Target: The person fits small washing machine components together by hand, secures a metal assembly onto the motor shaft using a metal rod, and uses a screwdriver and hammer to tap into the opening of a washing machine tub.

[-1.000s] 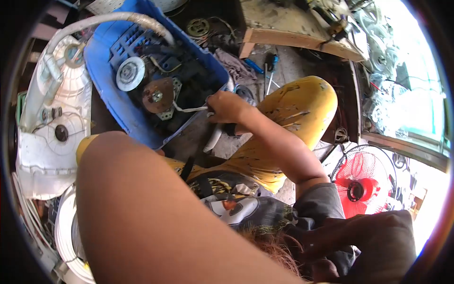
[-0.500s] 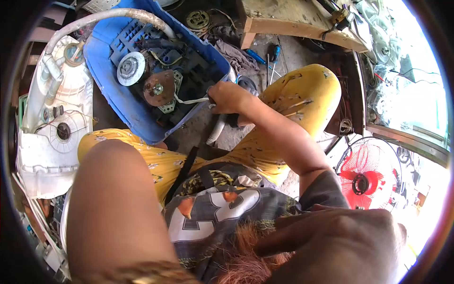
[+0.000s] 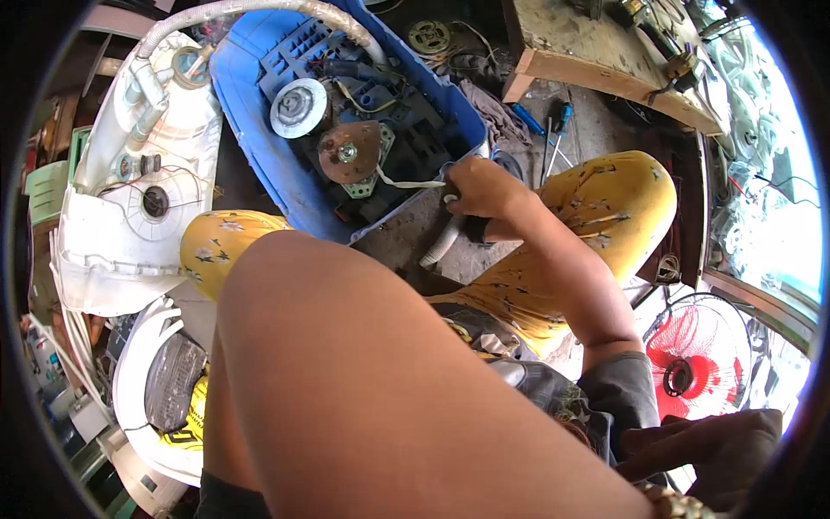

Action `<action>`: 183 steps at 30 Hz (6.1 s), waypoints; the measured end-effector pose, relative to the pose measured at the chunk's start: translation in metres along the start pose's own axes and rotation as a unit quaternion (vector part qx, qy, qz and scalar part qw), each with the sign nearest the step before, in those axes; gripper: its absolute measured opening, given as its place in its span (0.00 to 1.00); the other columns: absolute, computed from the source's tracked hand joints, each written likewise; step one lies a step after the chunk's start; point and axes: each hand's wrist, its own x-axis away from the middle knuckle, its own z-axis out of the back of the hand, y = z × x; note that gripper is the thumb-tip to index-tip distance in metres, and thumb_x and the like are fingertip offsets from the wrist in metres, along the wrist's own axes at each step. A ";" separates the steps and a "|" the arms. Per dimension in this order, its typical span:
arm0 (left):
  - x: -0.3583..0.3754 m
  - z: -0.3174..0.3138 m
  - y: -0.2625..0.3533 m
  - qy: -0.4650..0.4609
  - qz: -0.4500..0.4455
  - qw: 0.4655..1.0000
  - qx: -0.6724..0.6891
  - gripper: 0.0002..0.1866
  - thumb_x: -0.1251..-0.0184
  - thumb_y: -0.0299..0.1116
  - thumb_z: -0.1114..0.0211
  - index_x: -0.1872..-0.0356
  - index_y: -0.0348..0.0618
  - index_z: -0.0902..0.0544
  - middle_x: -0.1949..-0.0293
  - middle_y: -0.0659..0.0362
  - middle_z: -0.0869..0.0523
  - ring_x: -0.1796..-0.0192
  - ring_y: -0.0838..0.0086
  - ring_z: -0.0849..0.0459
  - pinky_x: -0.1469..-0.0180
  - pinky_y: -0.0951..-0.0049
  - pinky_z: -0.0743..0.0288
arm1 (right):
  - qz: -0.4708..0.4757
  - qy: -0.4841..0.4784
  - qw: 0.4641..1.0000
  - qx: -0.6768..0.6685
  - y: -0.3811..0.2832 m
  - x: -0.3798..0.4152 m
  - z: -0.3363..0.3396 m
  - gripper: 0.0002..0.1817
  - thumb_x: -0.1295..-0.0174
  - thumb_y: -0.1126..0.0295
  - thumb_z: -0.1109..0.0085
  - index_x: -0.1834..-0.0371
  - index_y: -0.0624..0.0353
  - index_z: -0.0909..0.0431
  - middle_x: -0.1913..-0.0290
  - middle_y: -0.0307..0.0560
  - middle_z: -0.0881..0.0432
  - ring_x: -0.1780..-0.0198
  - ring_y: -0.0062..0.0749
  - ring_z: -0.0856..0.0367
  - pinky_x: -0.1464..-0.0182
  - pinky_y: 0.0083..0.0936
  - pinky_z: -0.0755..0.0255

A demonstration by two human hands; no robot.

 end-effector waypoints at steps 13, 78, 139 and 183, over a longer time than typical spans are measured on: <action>-0.002 0.001 -0.002 -0.022 -0.018 1.000 -0.006 0.16 0.47 0.40 0.33 0.62 0.39 0.19 0.68 0.50 0.17 0.66 0.59 0.18 0.63 0.64 0.25 | 0.004 -0.002 1.000 0.022 0.001 0.001 0.001 0.17 0.55 0.61 0.34 0.66 0.61 0.19 0.67 0.57 0.18 0.60 0.51 0.19 0.56 0.37 0.26; 0.039 -0.079 -0.161 0.526 0.047 0.519 0.672 0.18 0.41 0.24 0.43 0.48 0.38 0.29 0.57 0.59 0.24 0.59 0.76 0.26 0.59 0.74 0.31 | 0.045 0.350 0.765 -0.538 0.005 0.074 0.093 0.12 0.45 0.74 0.31 0.58 0.65 0.20 0.68 0.36 0.19 0.65 0.15 0.24 0.60 0.15 0.30; 0.040 -0.096 -0.167 0.662 0.061 0.593 0.454 0.29 0.41 0.35 0.30 0.39 0.39 0.31 0.54 0.62 0.29 0.55 0.77 0.28 0.50 0.77 0.29 | -0.010 0.203 0.738 -0.643 -0.019 0.045 0.059 0.23 0.37 0.51 0.39 0.51 0.55 0.32 0.61 0.33 0.27 0.61 0.13 0.32 0.66 0.13 0.36; 0.032 -0.085 -0.150 0.738 0.145 0.631 0.189 0.20 0.39 0.28 0.39 0.47 0.31 0.29 0.54 0.46 0.22 0.55 0.56 0.20 0.52 0.66 0.26 | 0.109 0.334 0.847 -0.399 -0.038 0.049 0.064 0.21 0.38 0.71 0.40 0.45 0.67 0.35 0.55 0.52 0.24 0.53 0.30 0.25 0.50 0.27 0.31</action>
